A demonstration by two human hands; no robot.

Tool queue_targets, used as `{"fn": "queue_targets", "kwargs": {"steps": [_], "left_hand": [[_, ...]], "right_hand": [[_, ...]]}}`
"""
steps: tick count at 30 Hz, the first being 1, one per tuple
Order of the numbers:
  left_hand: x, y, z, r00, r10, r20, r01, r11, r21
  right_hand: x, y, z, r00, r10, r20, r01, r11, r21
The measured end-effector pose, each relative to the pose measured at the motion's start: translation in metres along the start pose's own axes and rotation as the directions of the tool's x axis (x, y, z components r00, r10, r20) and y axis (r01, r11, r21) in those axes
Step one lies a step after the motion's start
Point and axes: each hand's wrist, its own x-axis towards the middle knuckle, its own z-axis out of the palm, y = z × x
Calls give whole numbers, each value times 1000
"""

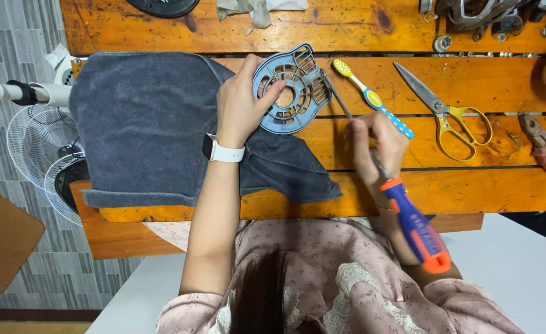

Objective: Cleaning a fan component with a toothbrush and probing it with a screwdriver on a wooden workbench.

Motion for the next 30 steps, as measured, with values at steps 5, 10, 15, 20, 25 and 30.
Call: {"fn": "queue_targets", "kwargs": {"steps": [5,10,15,20,25,30], "left_hand": [[1,1,-1,1000,1,20,-1,1000,26],[0,1,-1,1000,-1,16,1,1000,13],[0,1,-1,1000,-10,22,10,1000,13],[1,4,-3,1000,28,-4,-28,1000,5],[0,3,-1,1000,18,-1,-18,1000,11],[1,-1,0,1000,27,1,-27,1000,-1]], "right_hand": [[-4,10,-2,993,-119,-7,119,992,30],[-5,-2,-4,995,-104,13,103,994,45],[-5,-14,-2,988,-118,101,113,992,54],[-6,-3,0,989,-51,140,73,985,-156],[-5,-15,4,983,-150,110,155,987,-43],[-11,-18,8,980,-163,110,159,986,42]]}}
